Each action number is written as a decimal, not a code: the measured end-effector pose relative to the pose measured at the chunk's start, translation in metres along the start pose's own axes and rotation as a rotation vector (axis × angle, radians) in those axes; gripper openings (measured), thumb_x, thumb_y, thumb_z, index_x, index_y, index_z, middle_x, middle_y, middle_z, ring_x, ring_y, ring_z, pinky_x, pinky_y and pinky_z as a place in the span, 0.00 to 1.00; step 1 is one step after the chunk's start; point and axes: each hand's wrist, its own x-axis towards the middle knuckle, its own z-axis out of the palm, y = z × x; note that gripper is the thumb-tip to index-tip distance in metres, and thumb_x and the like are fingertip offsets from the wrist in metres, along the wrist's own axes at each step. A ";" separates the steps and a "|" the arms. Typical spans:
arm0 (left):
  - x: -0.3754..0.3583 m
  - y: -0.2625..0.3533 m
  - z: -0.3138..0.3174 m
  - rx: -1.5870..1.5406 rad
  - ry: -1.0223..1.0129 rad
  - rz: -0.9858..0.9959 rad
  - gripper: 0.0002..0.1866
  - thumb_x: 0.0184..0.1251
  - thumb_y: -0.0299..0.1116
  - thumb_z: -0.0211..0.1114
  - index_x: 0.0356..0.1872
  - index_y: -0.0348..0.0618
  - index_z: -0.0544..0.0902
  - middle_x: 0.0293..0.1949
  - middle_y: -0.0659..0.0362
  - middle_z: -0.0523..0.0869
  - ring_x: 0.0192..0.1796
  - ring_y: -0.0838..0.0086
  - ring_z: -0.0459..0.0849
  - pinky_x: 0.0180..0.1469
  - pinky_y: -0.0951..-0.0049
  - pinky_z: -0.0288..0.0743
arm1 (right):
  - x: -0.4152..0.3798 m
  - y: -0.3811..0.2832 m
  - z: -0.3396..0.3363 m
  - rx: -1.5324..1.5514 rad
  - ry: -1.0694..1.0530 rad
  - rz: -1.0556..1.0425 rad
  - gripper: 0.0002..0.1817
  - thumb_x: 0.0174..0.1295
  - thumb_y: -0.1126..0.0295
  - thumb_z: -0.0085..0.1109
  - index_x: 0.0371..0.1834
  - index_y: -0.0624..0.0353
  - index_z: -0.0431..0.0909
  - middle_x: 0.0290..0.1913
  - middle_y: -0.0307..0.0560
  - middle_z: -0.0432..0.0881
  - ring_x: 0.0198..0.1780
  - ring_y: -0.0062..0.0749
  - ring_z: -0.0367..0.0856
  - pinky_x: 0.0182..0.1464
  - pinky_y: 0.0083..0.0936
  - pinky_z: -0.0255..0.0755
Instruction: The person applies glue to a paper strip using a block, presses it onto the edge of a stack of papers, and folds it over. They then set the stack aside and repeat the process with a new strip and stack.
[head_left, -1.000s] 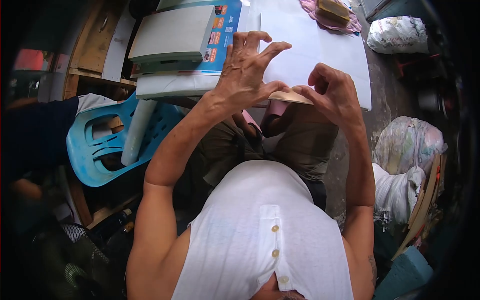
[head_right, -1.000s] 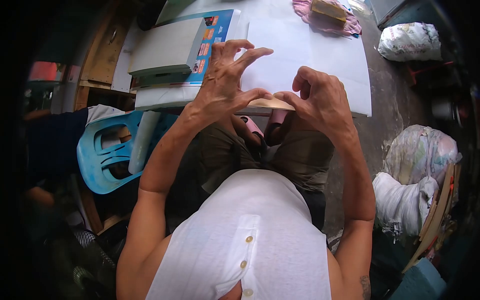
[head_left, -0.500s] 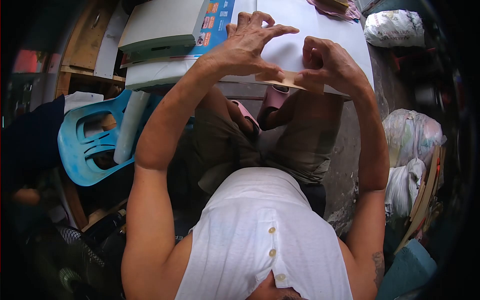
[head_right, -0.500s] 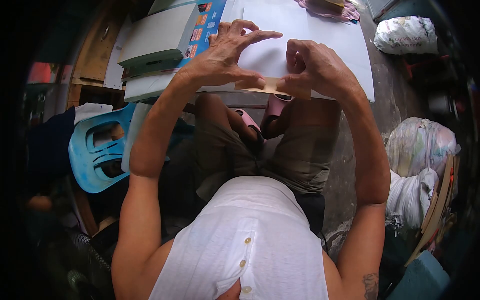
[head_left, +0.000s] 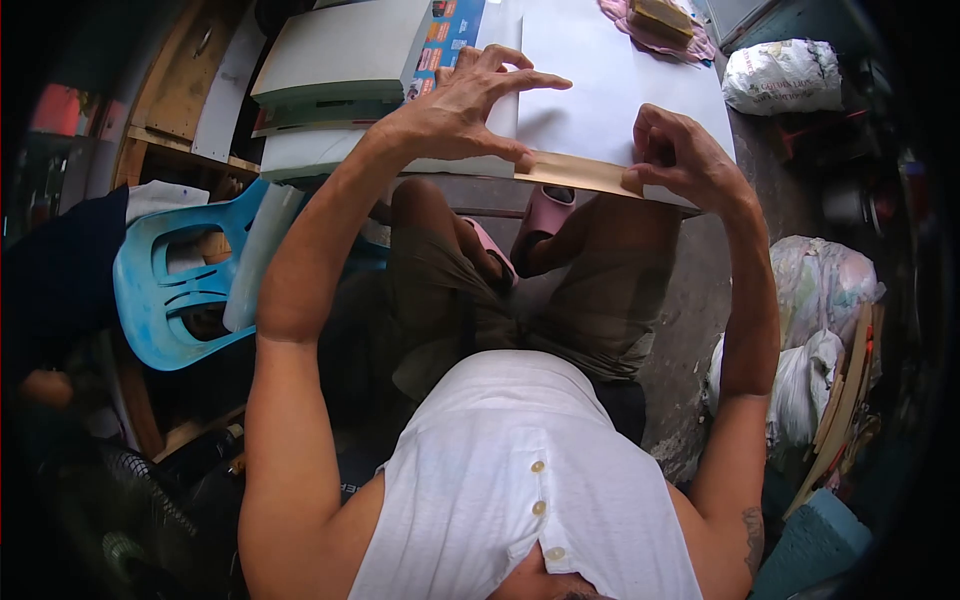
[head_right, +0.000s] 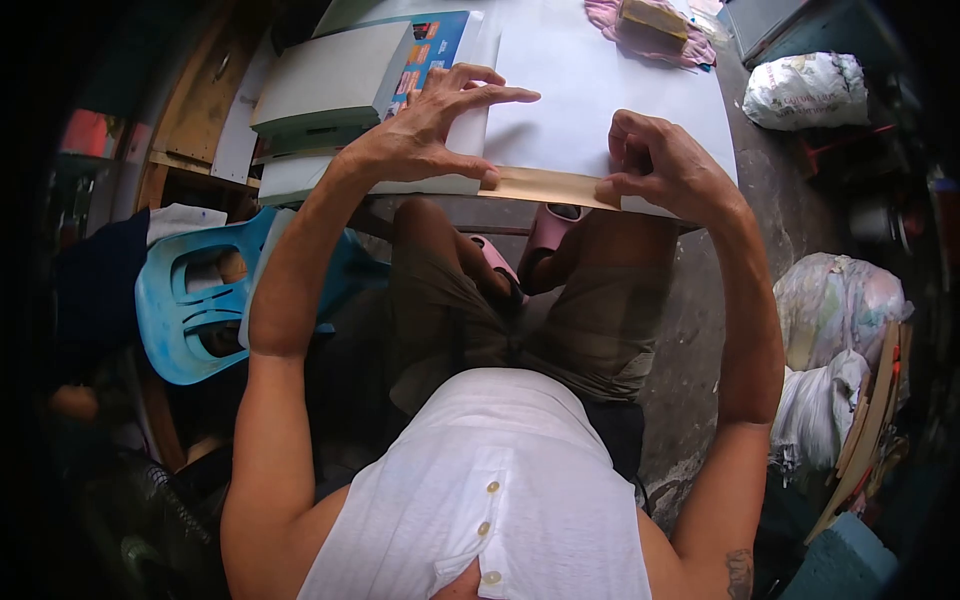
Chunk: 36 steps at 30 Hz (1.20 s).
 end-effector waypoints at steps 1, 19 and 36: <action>0.001 0.001 -0.003 -0.018 -0.008 0.004 0.52 0.38 0.70 0.82 0.72 0.78 0.76 0.73 0.52 0.71 0.77 0.50 0.63 0.80 0.33 0.54 | -0.003 0.004 -0.002 0.004 -0.001 -0.006 0.20 0.55 0.66 0.78 0.38 0.61 0.72 0.25 0.41 0.76 0.28 0.25 0.71 0.33 0.29 0.68; 0.232 -0.022 0.038 0.551 0.051 -0.165 0.13 0.71 0.39 0.62 0.53 0.54 0.87 0.59 0.54 0.82 0.66 0.59 0.78 0.62 0.48 0.76 | 0.095 0.103 -0.028 -0.710 0.738 -0.182 0.16 0.54 0.77 0.69 0.48 0.56 0.86 0.41 0.47 0.85 0.42 0.44 0.87 0.49 0.41 0.83; 0.238 -0.072 0.011 0.717 0.053 0.155 0.16 0.78 0.47 0.60 0.42 0.45 0.86 0.38 0.52 0.89 0.40 0.55 0.90 0.44 0.54 0.85 | 0.093 0.098 -0.023 -0.553 0.820 -0.178 0.07 0.63 0.72 0.65 0.39 0.62 0.80 0.36 0.58 0.87 0.40 0.52 0.89 0.46 0.44 0.83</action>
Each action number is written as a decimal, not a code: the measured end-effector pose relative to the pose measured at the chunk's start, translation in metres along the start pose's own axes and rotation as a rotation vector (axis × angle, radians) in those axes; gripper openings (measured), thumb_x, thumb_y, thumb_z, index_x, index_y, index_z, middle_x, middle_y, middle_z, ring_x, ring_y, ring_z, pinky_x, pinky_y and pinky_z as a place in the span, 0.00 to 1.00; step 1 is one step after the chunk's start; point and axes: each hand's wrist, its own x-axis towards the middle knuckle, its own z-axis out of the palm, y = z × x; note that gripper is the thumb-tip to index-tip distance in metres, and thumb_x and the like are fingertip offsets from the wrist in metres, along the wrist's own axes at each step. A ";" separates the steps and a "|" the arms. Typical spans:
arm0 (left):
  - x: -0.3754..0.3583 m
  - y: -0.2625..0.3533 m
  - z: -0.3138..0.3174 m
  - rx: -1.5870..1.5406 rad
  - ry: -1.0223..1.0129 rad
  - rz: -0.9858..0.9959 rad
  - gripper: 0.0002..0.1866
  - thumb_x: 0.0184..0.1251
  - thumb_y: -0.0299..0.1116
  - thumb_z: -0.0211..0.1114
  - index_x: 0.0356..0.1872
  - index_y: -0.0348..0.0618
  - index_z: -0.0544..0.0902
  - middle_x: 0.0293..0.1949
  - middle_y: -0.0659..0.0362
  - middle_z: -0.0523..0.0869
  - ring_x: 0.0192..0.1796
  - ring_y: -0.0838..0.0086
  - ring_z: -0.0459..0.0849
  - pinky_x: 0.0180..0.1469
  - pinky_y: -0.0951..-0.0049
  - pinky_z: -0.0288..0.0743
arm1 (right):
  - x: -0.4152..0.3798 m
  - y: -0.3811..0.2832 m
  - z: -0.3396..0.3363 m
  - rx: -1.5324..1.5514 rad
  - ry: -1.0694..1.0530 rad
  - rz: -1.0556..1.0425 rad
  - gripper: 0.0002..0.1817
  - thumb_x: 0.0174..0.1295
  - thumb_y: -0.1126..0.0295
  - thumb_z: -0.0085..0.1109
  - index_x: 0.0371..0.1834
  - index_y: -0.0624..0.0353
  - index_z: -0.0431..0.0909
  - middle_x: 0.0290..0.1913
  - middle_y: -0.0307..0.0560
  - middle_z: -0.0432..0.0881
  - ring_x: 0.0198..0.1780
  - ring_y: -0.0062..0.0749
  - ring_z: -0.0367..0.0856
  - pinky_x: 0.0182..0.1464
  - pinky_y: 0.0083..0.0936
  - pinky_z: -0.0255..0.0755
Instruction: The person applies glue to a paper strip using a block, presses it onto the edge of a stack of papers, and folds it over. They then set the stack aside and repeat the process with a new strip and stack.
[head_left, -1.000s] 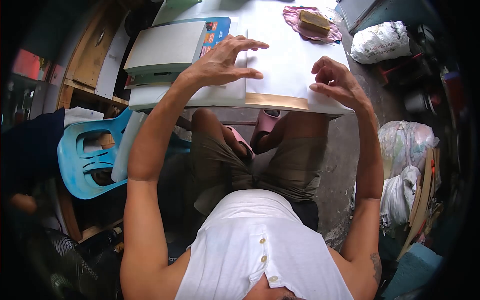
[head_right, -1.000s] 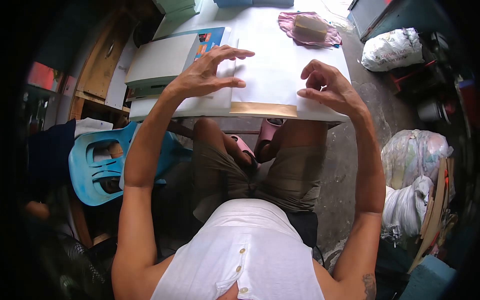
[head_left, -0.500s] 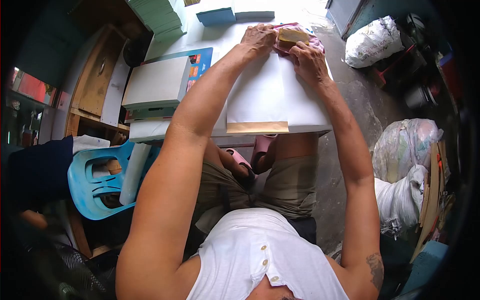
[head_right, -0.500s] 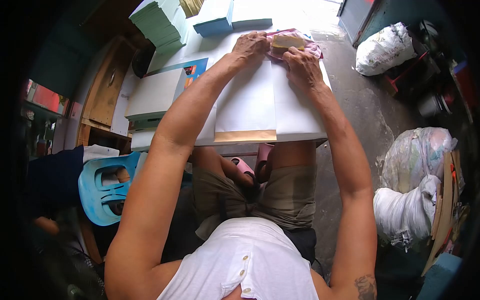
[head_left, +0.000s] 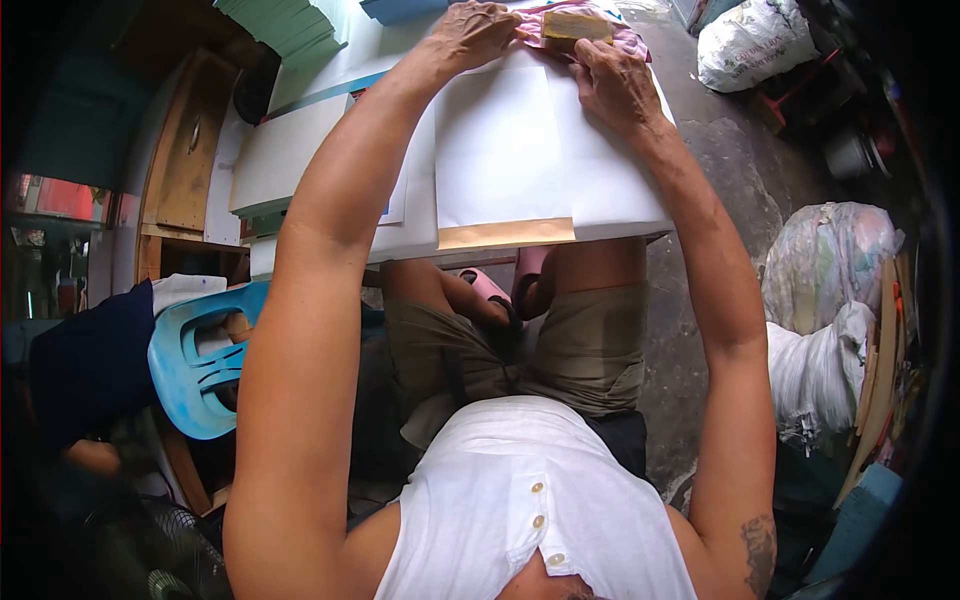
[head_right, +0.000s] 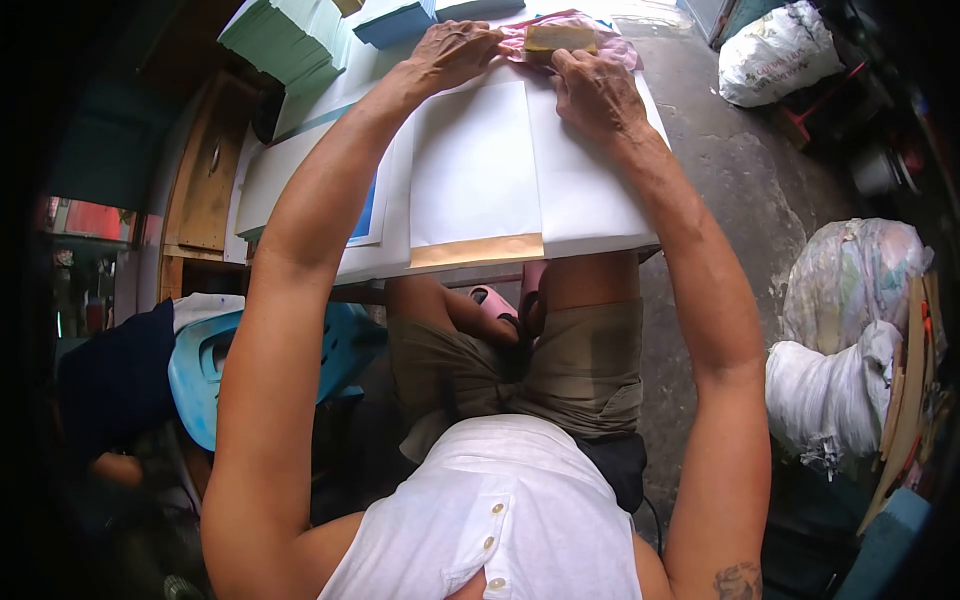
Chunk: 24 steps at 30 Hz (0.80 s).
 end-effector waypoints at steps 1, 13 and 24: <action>-0.006 -0.003 -0.004 -0.007 0.000 -0.074 0.18 0.78 0.49 0.59 0.42 0.45 0.87 0.38 0.53 0.89 0.40 0.55 0.90 0.43 0.55 0.85 | -0.001 -0.003 -0.004 0.006 -0.008 0.025 0.08 0.63 0.69 0.67 0.39 0.62 0.79 0.35 0.59 0.86 0.41 0.52 0.89 0.46 0.44 0.83; -0.113 0.056 -0.054 -0.220 -0.114 -0.267 0.38 0.70 0.65 0.63 0.74 0.56 0.72 0.67 0.49 0.80 0.71 0.54 0.75 0.71 0.46 0.73 | -0.135 -0.180 -0.087 1.146 0.401 0.797 0.26 0.68 0.67 0.72 0.59 0.62 0.66 0.51 0.45 0.76 0.50 0.24 0.76 0.52 0.22 0.74; -0.146 0.130 -0.138 -0.165 -0.376 -0.503 0.37 0.68 0.56 0.70 0.67 0.38 0.76 0.53 0.42 0.86 0.55 0.56 0.88 0.50 0.60 0.86 | -0.172 -0.202 -0.103 1.459 0.429 1.182 0.39 0.67 0.68 0.71 0.71 0.67 0.52 0.63 0.61 0.73 0.63 0.34 0.76 0.68 0.32 0.72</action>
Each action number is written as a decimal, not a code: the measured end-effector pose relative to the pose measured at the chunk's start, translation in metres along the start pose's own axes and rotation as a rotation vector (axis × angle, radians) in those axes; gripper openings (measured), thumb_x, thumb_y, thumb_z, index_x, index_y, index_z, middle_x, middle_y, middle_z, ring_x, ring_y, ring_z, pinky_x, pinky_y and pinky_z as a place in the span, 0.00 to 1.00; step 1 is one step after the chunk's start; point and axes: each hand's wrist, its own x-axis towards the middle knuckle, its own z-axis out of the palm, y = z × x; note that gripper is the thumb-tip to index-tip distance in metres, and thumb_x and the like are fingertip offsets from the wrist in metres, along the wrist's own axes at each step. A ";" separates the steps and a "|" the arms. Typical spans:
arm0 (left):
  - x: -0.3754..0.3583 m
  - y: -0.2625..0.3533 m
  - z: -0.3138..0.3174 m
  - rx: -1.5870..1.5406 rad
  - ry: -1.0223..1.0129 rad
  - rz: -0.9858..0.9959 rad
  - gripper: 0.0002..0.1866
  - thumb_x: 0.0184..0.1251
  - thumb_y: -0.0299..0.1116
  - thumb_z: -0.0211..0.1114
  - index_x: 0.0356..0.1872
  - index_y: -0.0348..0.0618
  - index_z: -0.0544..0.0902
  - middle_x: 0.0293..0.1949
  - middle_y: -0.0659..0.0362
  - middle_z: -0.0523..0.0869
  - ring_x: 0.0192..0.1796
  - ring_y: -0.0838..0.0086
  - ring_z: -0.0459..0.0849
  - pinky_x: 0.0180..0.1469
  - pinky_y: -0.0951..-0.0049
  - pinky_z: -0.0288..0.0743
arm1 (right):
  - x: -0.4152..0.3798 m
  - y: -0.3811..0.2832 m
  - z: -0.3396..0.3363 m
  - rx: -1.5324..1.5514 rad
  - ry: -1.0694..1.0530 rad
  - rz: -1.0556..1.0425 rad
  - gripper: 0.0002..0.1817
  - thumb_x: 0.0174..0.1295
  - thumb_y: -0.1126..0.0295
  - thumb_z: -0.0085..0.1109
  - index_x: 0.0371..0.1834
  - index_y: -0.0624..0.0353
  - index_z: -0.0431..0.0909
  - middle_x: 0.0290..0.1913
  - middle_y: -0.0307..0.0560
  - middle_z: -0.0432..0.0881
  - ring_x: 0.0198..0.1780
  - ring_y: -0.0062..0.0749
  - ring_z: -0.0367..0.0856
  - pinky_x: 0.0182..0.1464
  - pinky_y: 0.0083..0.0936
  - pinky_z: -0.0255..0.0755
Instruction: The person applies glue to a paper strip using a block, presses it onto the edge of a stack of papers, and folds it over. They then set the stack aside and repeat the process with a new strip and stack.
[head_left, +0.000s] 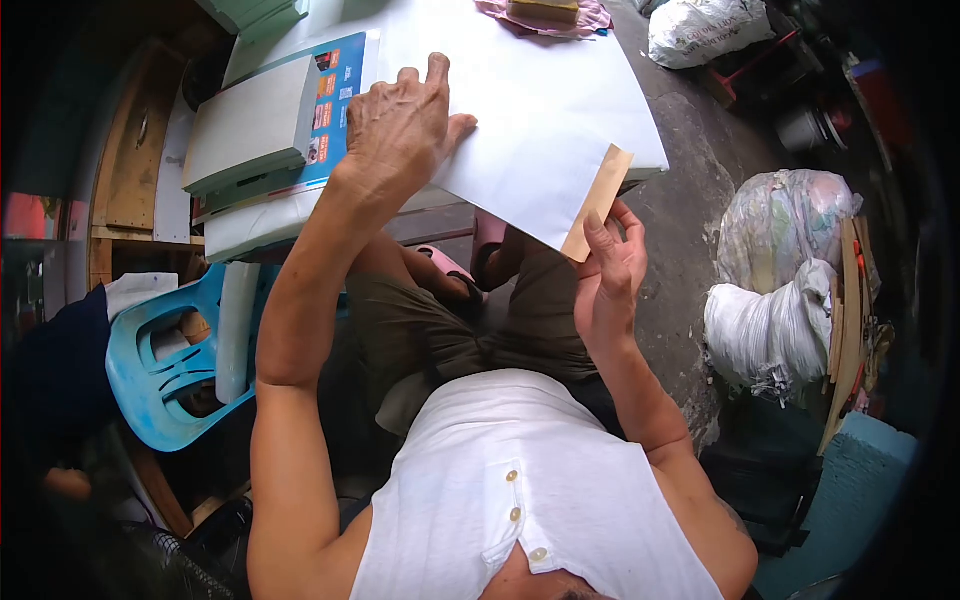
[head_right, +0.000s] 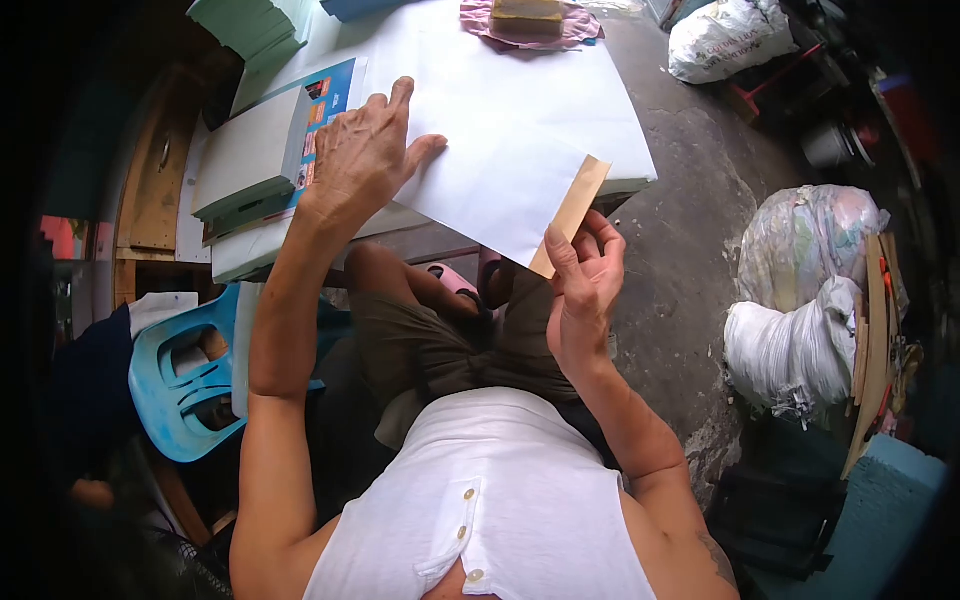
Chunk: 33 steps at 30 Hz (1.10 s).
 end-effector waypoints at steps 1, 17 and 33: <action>-0.002 -0.002 0.007 0.046 0.129 0.040 0.36 0.67 0.54 0.72 0.67 0.38 0.76 0.52 0.43 0.86 0.54 0.57 0.88 0.48 0.61 0.86 | 0.004 0.000 -0.003 -0.010 0.022 -0.011 0.38 0.67 0.69 0.70 0.71 0.67 0.52 0.62 0.61 0.73 0.63 0.34 0.76 0.68 0.31 0.71; 0.098 0.114 0.005 -0.395 -0.349 0.910 0.42 0.52 0.41 0.84 0.71 0.49 0.77 0.58 0.48 0.86 0.57 0.59 0.87 0.60 0.57 0.82 | 0.004 0.007 -0.004 -0.287 0.096 -0.235 0.38 0.66 0.78 0.68 0.71 0.64 0.50 0.55 0.58 0.79 0.54 0.32 0.84 0.59 0.26 0.78; 0.060 -0.019 -0.119 -1.042 0.041 0.807 0.20 0.59 0.33 0.81 0.51 0.41 0.86 0.34 0.57 0.90 0.39 0.75 0.87 0.43 0.71 0.80 | 0.061 -0.115 0.045 -0.757 -0.286 -0.864 0.27 0.64 0.82 0.69 0.65 0.56 0.71 0.44 0.49 0.90 0.48 0.29 0.89 0.53 0.28 0.81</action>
